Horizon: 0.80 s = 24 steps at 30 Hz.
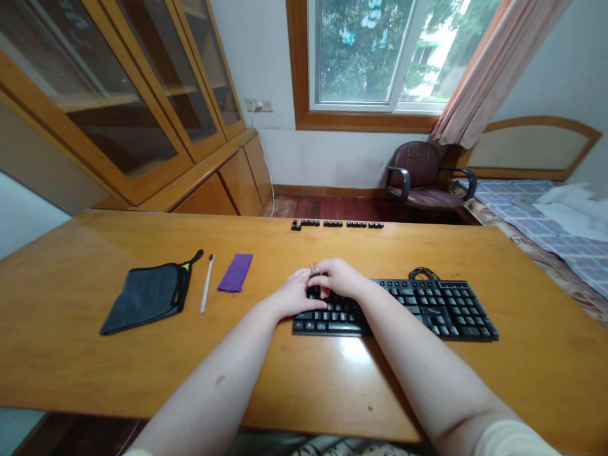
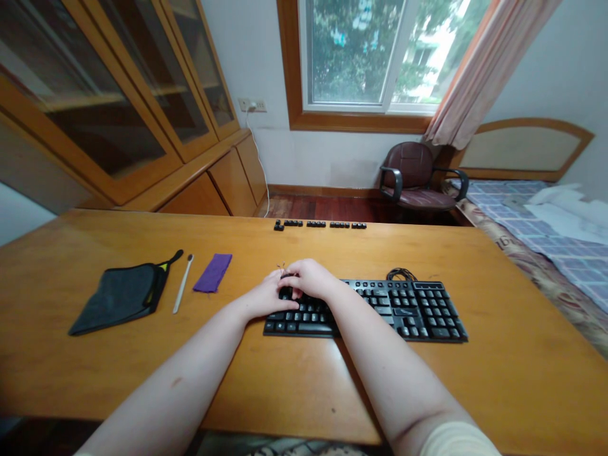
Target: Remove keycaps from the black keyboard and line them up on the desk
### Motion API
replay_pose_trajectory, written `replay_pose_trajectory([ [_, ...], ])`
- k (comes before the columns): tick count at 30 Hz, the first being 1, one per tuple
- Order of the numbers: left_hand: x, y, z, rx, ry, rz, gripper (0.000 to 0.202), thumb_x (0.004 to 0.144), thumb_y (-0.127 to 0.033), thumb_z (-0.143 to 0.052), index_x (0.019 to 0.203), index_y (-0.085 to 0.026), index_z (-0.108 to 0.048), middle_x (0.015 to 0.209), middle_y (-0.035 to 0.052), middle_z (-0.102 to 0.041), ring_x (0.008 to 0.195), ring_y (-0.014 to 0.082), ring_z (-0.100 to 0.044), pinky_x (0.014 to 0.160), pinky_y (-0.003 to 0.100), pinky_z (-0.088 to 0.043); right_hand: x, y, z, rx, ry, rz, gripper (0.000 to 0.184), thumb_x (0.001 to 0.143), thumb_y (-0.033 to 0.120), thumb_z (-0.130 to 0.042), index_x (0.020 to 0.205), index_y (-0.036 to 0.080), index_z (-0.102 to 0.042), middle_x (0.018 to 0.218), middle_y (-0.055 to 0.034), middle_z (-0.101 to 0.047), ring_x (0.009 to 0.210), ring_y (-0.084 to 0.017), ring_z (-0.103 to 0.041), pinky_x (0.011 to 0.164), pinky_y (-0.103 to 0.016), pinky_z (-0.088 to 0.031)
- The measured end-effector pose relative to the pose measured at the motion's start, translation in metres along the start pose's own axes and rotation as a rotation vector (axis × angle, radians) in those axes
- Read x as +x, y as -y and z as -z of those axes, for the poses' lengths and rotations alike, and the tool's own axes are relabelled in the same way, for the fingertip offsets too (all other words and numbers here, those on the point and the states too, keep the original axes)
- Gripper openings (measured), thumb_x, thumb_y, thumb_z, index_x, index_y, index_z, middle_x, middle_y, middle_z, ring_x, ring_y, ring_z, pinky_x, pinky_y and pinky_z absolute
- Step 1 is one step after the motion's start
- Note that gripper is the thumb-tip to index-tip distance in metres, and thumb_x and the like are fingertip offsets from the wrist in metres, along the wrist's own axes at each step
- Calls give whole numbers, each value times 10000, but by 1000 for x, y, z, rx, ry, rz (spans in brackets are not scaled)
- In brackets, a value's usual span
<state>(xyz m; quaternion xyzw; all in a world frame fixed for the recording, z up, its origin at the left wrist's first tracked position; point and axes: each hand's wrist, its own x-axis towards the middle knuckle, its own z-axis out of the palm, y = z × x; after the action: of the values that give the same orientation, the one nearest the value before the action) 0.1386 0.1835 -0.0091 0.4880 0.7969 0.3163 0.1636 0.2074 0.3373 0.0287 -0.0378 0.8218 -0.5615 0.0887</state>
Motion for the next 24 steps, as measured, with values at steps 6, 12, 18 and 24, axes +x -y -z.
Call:
replay_pose_trajectory([
  [6,0,0,-1,-26,-10,26,632,563,-449,-766,1120,-219,-574,1122,80,-553,1080,281,-486,956,430,-387,1,-4,0,270,62,-54,251,669,387,-693,768,156,-685,612,0,-659,575,-136,-634,589,-250,-519],
  [12,2,-2,3,-10,35,-49,585,599,-434,-749,1118,-229,-577,1150,71,-574,1110,278,-477,981,423,-358,-1,-5,8,207,106,-58,261,658,384,-705,766,147,-694,606,-2,-649,574,-138,-624,551,-237,-502],
  [18,2,-7,3,-11,13,-47,590,630,-416,-728,1164,-238,-551,1179,63,-571,1117,271,-477,983,414,-361,-1,-5,6,-26,90,62,237,740,382,-635,828,170,-697,640,6,-643,563,-125,-587,561,-238,-465],
  [24,2,-12,-5,34,-78,32,405,695,-379,-655,1072,-248,-593,1097,51,-610,1078,268,-514,976,415,-369,1,-1,-9,-461,-185,227,226,753,351,-628,622,167,-647,639,-18,-611,621,-122,-529,623,-234,-393],
])
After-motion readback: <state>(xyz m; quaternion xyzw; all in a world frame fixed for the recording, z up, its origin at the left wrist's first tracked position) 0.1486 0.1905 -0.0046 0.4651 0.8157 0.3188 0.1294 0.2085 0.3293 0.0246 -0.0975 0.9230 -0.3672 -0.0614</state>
